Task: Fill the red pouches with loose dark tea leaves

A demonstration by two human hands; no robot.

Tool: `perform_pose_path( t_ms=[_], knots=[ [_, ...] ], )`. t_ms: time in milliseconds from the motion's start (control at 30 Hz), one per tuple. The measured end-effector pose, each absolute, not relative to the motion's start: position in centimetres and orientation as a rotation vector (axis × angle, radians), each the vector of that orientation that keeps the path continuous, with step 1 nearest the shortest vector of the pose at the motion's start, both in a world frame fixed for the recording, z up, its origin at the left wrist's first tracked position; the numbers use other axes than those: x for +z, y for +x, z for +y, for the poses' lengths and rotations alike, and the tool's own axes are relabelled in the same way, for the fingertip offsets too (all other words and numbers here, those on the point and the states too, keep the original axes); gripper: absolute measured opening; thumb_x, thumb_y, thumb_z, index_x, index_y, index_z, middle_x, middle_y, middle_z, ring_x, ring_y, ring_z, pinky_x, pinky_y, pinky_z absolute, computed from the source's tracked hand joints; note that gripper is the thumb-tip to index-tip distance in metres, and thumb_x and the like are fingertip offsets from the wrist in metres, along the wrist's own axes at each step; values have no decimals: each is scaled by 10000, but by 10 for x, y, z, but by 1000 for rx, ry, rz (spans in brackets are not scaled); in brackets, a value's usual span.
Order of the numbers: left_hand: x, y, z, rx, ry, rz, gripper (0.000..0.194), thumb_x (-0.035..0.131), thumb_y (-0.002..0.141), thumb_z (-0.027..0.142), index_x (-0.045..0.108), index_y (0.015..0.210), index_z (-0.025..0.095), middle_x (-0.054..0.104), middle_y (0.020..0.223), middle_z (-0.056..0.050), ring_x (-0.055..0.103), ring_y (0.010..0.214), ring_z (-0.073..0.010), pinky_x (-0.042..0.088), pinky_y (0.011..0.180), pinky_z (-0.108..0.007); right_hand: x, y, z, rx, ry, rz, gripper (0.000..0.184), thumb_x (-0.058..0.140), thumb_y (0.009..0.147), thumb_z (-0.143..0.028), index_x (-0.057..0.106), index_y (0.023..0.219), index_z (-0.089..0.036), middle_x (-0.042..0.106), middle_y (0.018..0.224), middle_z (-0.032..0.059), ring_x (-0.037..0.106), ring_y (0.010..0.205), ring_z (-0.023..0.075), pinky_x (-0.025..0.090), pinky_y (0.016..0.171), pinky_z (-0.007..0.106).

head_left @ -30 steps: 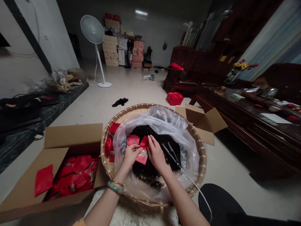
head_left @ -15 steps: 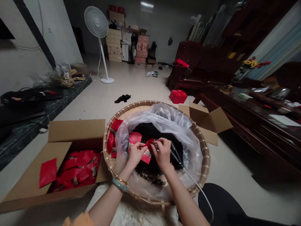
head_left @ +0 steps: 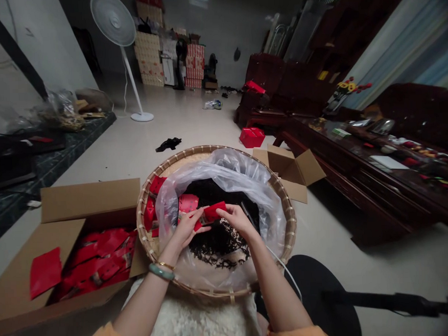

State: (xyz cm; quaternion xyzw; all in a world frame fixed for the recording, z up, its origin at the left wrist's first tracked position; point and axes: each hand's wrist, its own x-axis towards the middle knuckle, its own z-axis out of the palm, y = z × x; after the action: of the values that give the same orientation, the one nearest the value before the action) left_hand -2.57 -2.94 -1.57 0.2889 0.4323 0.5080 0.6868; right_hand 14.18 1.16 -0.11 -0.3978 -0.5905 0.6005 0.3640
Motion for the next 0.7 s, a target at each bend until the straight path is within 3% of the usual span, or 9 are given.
perform_pose_path(
  t_ms=[200, 333, 467, 600, 700],
  knots=[
    [-21, -27, -28, 1112, 579, 930, 419, 535, 808, 502, 663, 1026, 167, 712, 949, -136, 659, 903, -251, 566, 675, -370, -1, 145, 12, 1675, -1002, -1520, 534, 566, 704, -626, 715, 837, -131, 706, 715, 36, 634, 704, 200, 452, 828, 391],
    [-16, -29, -27, 1148, 614, 994, 412, 572, 782, 490, 678, 987, 149, 721, 891, -131, 674, 840, -244, 561, 631, -344, -3, 147, 10, 1753, -931, -1490, 560, 551, 715, -643, 711, 881, -132, 712, 766, 45, 631, 735, 193, 429, 863, 383],
    [-14, -28, -26, 1146, 665, 1066, 456, 557, 762, 540, 691, 933, 138, 730, 789, -105, 685, 778, -246, 549, 613, -332, -1, 150, 8, 1811, -940, -1534, 625, 414, 793, -665, 709, 893, -123, 712, 810, 53, 613, 781, 190, 418, 872, 373],
    [-20, -29, -23, 1146, 778, 1172, 541, 494, 759, 610, 704, 863, 123, 726, 760, -115, 677, 806, -254, 535, 686, -340, 1, 152, 5, 1804, -933, -1684, 562, 439, 801, -635, 716, 884, -153, 714, 834, 29, 608, 795, 186, 407, 901, 368],
    [-23, -30, -20, 1164, 964, 1269, 557, 432, 792, 608, 702, 888, 131, 720, 868, -124, 651, 903, -256, 503, 795, -356, -2, 152, 6, 1775, -973, -1675, 603, 361, 815, -665, 719, 868, -183, 715, 798, 16, 616, 800, 187, 419, 905, 388]
  ],
)
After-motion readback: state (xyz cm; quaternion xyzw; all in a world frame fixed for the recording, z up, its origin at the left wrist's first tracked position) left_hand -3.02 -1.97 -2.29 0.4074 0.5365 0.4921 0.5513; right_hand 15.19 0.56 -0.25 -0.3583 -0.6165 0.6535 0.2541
